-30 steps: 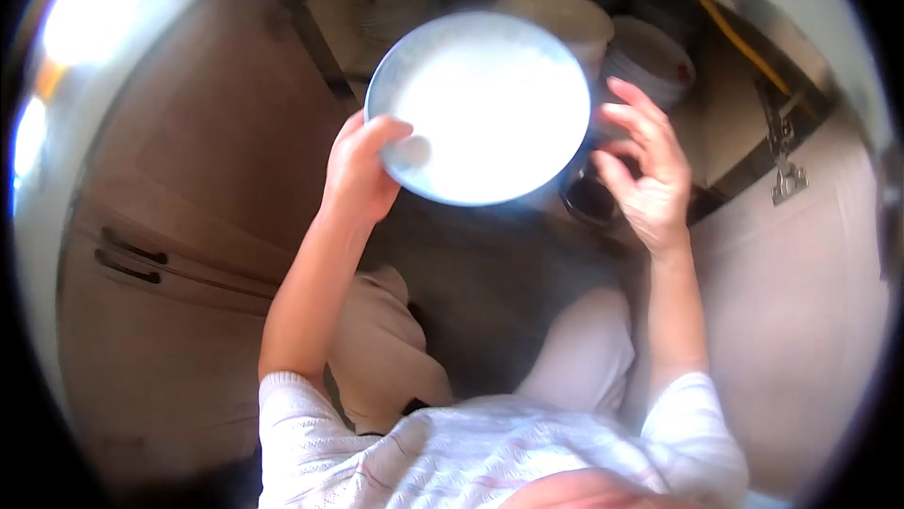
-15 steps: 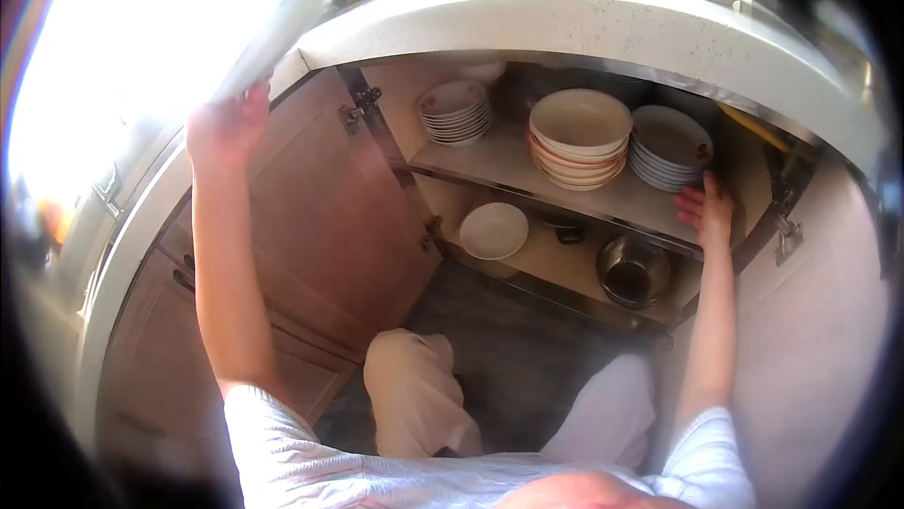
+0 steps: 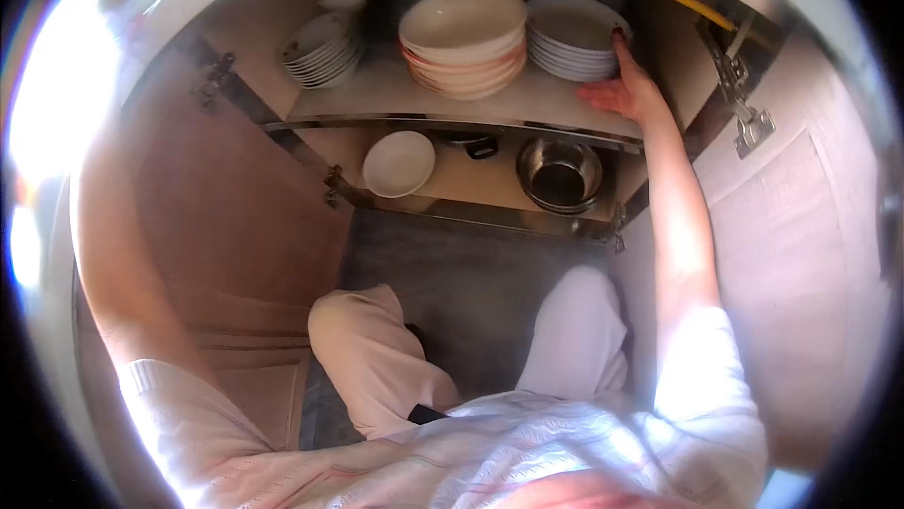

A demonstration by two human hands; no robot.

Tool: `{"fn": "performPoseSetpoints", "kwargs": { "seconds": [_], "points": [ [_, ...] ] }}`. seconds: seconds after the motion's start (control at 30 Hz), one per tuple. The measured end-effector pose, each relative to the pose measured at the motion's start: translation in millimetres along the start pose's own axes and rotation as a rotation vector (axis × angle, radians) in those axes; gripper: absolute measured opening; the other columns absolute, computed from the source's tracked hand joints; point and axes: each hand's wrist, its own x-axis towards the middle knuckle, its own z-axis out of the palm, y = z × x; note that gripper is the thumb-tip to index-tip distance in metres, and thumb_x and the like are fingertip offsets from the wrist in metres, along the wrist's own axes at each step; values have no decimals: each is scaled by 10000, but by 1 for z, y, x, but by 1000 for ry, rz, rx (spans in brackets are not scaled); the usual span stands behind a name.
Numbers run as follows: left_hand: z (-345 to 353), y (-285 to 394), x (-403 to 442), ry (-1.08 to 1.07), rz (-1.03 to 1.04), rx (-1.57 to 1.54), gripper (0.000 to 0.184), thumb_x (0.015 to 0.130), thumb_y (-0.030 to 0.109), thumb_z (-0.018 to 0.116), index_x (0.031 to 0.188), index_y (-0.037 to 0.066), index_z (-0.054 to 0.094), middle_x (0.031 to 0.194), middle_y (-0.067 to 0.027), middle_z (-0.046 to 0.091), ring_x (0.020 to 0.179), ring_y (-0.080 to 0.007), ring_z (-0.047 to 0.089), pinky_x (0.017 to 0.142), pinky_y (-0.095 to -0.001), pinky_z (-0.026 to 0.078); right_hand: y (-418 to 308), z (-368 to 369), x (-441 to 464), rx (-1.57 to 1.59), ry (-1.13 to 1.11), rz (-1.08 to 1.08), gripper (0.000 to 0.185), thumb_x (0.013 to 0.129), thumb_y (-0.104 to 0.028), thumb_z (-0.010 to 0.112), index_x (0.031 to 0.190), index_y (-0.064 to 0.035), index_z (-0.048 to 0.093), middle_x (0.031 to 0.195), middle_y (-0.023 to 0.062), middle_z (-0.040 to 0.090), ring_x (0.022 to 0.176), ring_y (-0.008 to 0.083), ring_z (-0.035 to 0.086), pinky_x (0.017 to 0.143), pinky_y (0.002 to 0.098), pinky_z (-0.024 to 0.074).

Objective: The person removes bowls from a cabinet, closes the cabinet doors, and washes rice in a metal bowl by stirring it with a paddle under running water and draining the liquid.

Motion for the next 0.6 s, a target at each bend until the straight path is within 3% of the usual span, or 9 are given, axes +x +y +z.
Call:
{"fn": "performPoseSetpoints", "kwargs": {
  "seconds": [0.13,0.33,0.43,0.53,0.6],
  "points": [
    [5,-11,4,44,20,49,244,835,148,494,1016,-4,553,827,-67,580,718,-130,550,583,-223,460,-2,-1,7,-23,15,42,994,691,-793,393,1381,-109,180,996,280,580,844,334,633,726,375,498],
    [9,-23,3,105,59,106,253,828,139,500,1028,-4,559,821,-56,574,712,-117,535,587,-215,444,-2,-6,10,-58,-38,16,970,705,-757,443,1369,-94,197,1049,318,546,881,376,618,744,393,498],
    [9,-26,1,141,90,132,258,825,134,504,1034,-5,561,817,-50,571,710,-111,528,589,-210,436,-4,1,13,3,35,51,900,746,-698,472,1357,-90,215,1047,327,540,890,397,609,732,410,507],
    [13,-27,-3,186,142,168,263,821,130,507,1040,-5,564,814,-44,568,707,-104,521,591,-206,429,-1,-2,31,104,-3,76,802,803,-601,493,1334,-56,240,1046,335,534,898,408,603,733,436,520],
    [16,-26,-10,244,233,199,267,819,127,509,1044,-5,566,811,-41,566,705,-100,516,593,-203,423,-1,-8,43,159,-71,103,762,834,-527,497,1342,-52,186,1111,329,488,893,437,593,712,455,528]
  ]
}}
